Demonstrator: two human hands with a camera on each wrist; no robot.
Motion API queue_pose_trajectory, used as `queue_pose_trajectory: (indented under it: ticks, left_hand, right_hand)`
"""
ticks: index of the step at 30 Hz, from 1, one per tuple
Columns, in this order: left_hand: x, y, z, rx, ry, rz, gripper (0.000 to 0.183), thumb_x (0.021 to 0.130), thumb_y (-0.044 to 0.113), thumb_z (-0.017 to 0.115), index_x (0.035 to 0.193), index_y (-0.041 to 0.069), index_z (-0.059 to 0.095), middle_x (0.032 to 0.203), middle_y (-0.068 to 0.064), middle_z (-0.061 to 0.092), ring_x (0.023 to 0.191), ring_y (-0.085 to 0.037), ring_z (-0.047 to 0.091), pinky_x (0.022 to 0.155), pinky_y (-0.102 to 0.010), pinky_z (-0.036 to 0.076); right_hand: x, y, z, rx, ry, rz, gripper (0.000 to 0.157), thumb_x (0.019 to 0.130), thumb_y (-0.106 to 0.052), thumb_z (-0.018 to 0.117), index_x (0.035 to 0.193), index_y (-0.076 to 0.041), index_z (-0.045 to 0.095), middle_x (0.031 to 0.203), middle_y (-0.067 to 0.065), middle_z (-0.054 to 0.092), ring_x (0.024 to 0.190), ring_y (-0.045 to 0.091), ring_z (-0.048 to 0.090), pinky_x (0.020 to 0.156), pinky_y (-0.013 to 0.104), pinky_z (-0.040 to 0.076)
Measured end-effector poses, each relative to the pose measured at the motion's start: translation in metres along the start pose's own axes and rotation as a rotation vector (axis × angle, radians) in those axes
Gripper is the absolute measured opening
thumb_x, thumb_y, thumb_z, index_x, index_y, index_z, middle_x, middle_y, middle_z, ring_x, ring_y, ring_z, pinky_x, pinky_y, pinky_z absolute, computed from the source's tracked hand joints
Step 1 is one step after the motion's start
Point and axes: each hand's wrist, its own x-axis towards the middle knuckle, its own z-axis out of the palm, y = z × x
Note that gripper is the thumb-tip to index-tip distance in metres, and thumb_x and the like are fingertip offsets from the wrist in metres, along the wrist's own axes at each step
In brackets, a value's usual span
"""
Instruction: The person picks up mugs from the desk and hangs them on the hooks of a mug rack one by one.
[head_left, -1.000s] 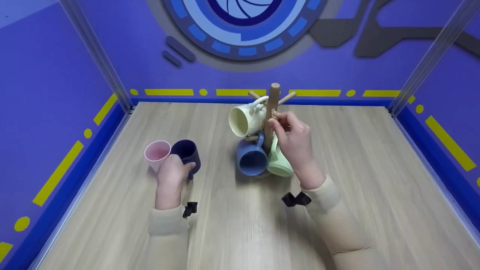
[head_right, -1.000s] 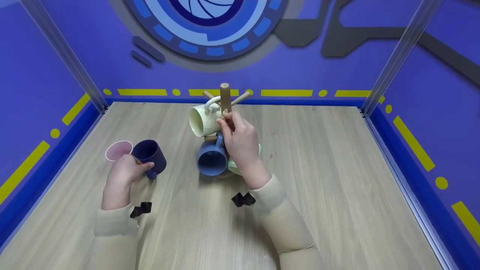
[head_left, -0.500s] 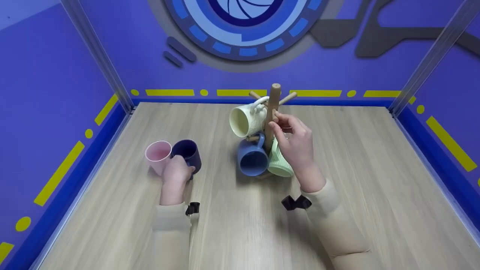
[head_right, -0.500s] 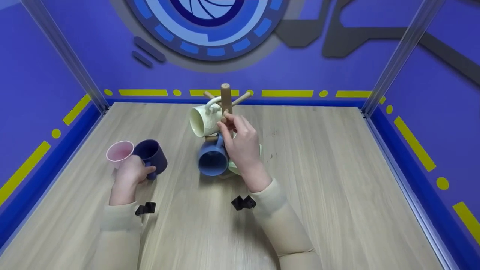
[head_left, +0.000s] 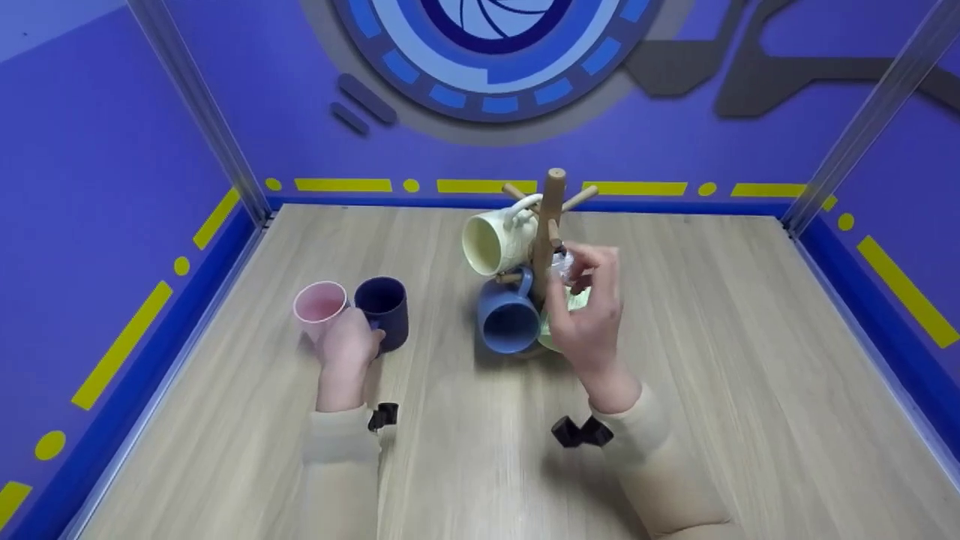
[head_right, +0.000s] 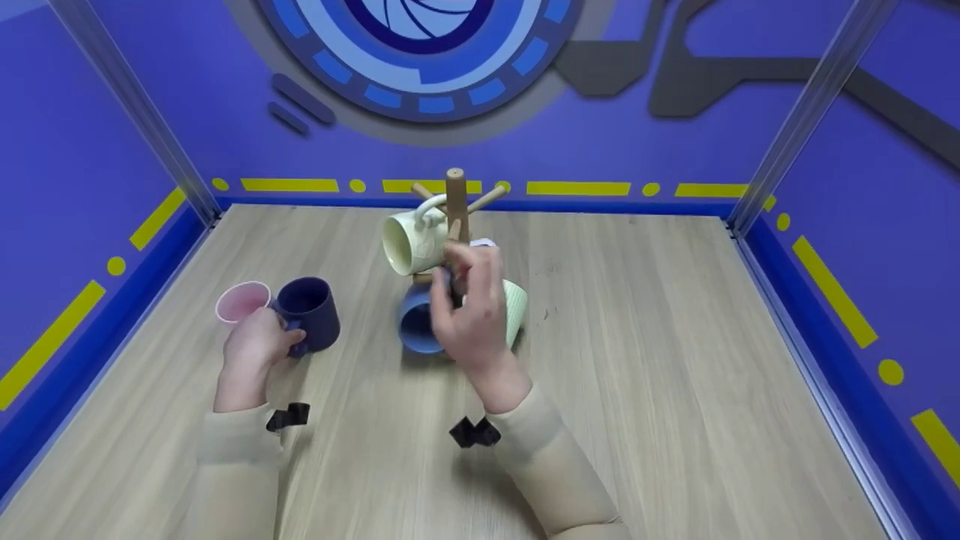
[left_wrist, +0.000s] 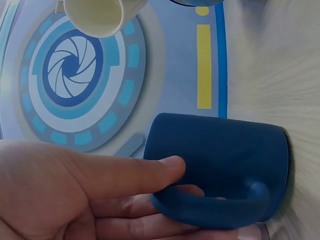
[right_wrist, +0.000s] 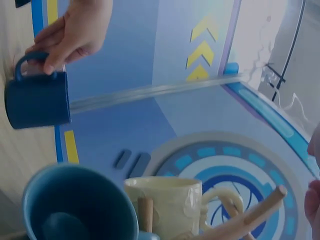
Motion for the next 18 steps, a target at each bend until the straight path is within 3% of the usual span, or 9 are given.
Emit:
queue_pose_trajectory:
  ticks: [3,7,12,18]
  left_hand:
    - [-0.001,0.002,-0.001,0.007,0.039,0.002,0.029,0.091,0.021,0.072,0.104,-0.006,0.073,0.108,-0.023,0.075,0.100,-0.039,0.071,0.086,-0.054,0.056]
    - [-0.002,0.004,-0.002,0.030,0.097,0.009,0.031,0.093,0.020,0.070,0.106,-0.007,0.073,0.107,-0.026,0.075,0.101,-0.044,0.072,0.085,-0.056,0.057]
    - [-0.006,0.010,-0.008,0.024,0.105,0.022,0.027,0.096,0.022,0.069,0.105,-0.003,0.075,0.105,-0.026,0.076,0.099,-0.044,0.072,0.083,-0.055,0.056]
    - [-0.022,0.017,-0.024,-0.051,0.117,0.129,0.018,0.096,0.020,0.072,0.105,0.005,0.076,0.102,-0.020,0.077,0.097,-0.039,0.073,0.079,-0.053,0.055]
  right_hand:
    - [-0.009,-0.007,0.005,0.070,-0.137,-0.074,0.032,0.085,0.011,0.066,0.117,0.004,0.061,0.084,0.013,0.054,0.070,0.020,0.051,0.059,0.022,0.042]
    - [-0.022,-0.010,0.013,0.089,-0.382,-0.094,0.032,0.088,0.006,0.070,0.119,0.003,0.061,0.085,0.009,0.060,0.072,0.017,0.058,0.061,0.025,0.050]
    - [-0.036,-0.005,0.024,0.042,-0.644,-0.033,0.031,0.096,-0.008,0.070,0.124,0.000,0.061,0.100,0.009,0.067,0.088,0.018,0.065,0.074,0.032,0.057]
    - [-0.047,0.002,0.031,-0.004,-0.812,0.049,0.049,0.094,-0.018,0.076,0.136,0.000,0.058,0.130,0.015,0.065,0.121,0.025,0.064,0.100,0.042,0.055]
